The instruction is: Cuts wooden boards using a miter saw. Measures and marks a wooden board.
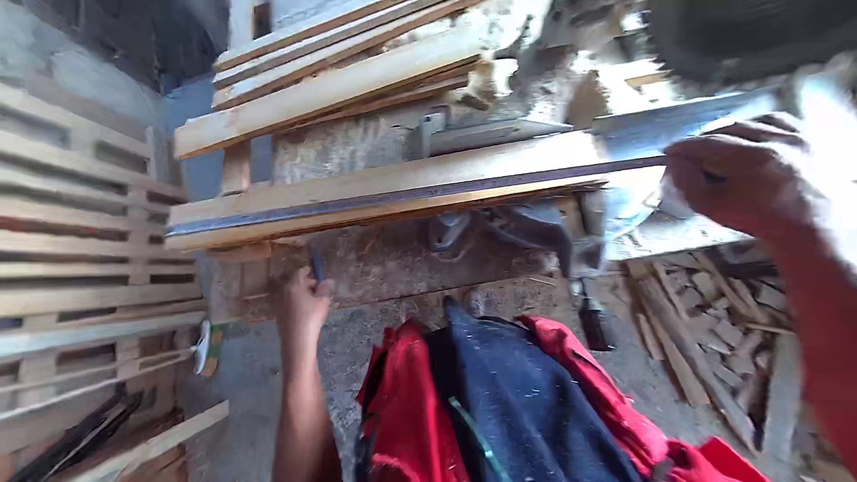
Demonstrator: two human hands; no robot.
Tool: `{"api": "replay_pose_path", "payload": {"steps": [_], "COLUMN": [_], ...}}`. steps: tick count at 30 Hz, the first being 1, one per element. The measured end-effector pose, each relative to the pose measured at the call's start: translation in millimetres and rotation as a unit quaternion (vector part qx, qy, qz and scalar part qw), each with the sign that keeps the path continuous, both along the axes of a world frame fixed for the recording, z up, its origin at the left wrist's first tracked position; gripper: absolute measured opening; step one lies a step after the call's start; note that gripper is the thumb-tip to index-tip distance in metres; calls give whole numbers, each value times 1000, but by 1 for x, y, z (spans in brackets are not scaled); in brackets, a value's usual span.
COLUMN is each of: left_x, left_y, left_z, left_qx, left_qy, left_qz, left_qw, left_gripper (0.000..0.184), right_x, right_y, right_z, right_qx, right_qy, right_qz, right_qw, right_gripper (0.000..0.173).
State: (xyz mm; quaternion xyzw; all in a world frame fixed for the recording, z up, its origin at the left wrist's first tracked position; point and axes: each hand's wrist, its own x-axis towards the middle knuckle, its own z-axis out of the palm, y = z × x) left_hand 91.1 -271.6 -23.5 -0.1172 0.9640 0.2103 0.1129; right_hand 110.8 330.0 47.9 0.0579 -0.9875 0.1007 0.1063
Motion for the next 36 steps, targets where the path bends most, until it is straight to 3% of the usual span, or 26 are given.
{"api": "replay_pose_path", "payload": {"steps": [2,6,8,10,12,15,18,22,24,28,32,36], "left_x": [-1,12,35,51,51,29,-2,-42,-57,-69,-71,-69], "left_y": [6,13,15,39,71,128,185,235,249,281,321,348], "left_z": [-5,20,33,54,71,88,83,72,70,67,60,53], "left_qx": [-22,-74,8,168,273,343,421,533,527,421,409,417], "left_qy": [-25,-105,-64,7,90,175,228,192,185,227,211,192], "left_qz": [-15,-44,-59,-58,-90,-165,-216,-247,-262,-285,-344,-347], "left_qw": [999,991,996,984,954,908,851,787,787,831,819,818], "left_gripper": [47,28,19,20,20,11,6,30,37,15,14,14], "right_x": [-2,-9,-11,-11,-13,-16,-16,-14,-13,-12,-14,-14], "right_y": [-5,4,4,4,5,8,8,4,3,3,5,5], "right_z": [3,-4,-7,-8,-9,-13,-18,-21,-21,-23,-26,-26], "right_qx": [7,12,7,2,-2,-2,-6,-4,-1,-4,-8,-11], "right_qy": [-1,-28,-35,-33,-29,-18,-9,1,6,6,8,7], "right_qz": [11,2,-1,-2,2,6,5,-9,-14,-19,-15,-16], "right_qw": [1000,1000,999,999,1000,1000,1000,1000,1000,1000,1000,1000], "right_gripper": [33,31,30,29,30,29,28,29,28,29,29,29]}}
